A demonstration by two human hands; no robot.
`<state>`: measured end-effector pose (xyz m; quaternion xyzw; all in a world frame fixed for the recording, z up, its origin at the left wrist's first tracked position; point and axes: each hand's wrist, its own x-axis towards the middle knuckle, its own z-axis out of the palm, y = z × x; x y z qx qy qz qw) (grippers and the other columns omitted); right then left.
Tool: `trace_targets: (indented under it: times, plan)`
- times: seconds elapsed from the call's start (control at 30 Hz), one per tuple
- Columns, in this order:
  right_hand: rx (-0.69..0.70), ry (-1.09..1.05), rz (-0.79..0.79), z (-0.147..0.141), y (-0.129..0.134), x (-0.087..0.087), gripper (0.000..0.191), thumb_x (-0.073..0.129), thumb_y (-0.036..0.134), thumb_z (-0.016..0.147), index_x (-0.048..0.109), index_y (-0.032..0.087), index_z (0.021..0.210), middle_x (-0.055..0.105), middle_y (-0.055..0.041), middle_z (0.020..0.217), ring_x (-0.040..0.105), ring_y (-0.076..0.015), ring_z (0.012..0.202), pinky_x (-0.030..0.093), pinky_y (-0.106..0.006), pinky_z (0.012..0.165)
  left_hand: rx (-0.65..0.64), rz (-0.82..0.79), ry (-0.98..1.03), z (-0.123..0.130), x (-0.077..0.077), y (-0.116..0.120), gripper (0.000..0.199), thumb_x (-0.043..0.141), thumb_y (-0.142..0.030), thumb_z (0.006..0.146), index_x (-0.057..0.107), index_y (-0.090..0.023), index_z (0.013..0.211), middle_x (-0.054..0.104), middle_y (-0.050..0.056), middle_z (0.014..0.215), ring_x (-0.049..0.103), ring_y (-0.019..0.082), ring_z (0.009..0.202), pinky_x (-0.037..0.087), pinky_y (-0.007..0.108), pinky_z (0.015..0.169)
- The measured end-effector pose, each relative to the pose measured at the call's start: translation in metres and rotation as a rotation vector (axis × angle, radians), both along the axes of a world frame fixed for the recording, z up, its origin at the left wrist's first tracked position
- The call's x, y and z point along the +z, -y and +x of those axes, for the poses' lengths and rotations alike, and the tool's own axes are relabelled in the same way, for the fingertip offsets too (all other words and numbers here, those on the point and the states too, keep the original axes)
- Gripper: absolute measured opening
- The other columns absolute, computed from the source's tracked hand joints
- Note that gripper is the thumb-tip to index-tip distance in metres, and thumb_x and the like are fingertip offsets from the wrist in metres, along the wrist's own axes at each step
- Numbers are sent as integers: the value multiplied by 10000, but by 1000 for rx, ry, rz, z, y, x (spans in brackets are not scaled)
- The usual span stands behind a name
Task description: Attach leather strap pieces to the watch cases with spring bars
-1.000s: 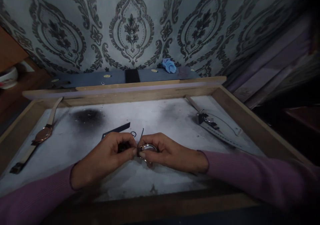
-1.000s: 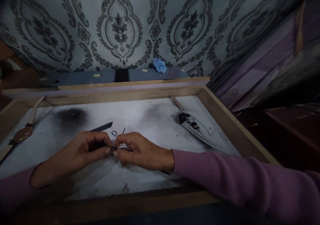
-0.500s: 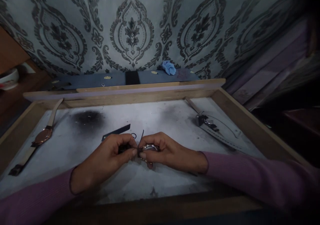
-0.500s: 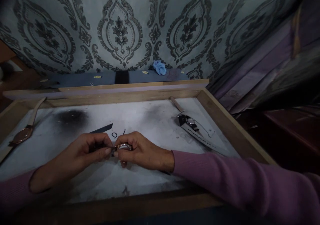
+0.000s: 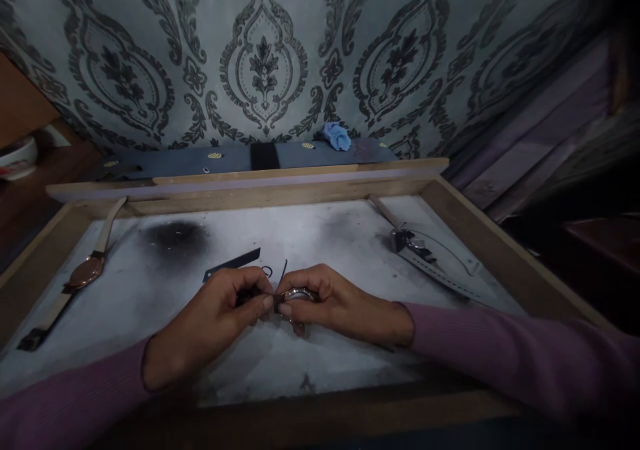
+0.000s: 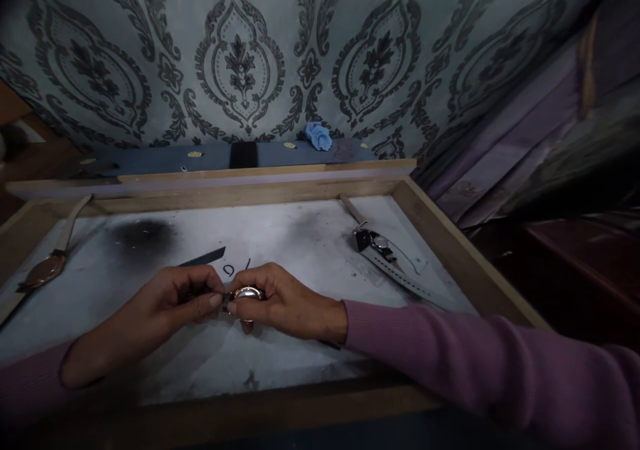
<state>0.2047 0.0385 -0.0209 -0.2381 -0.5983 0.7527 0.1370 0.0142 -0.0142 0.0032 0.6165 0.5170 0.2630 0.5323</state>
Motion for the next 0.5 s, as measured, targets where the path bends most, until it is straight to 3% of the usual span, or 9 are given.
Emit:
trace_targets:
  times: [0.2,0.37,0.5]
  plan:
    - [60,10,14,1,-4,5,155,621,252,842,639,100,872,574,14,670,525,-70,582,438,-217,607,-35,-31,7,-1,3,-3,169,524,-288,801,553,-148,710,478,-31,629,427,116,606,326,243,561]
    - [132,29,18,3,-12,10,210,466,194,917,635,80,964,613,10,629,334,-23,392,267,-168,397,-41,-89,46,-6,3,-7,142,539,-266,814,584,-149,747,514,-35,639,454,107,599,341,236,564]
    - [138,9,6,3,-15,9,223,420,174,921,621,81,945,615,9,609,318,-27,371,242,-169,368,-46,-115,44,-7,1,-9,135,545,-264,822,588,-147,770,545,-28,659,475,109,608,356,236,574]
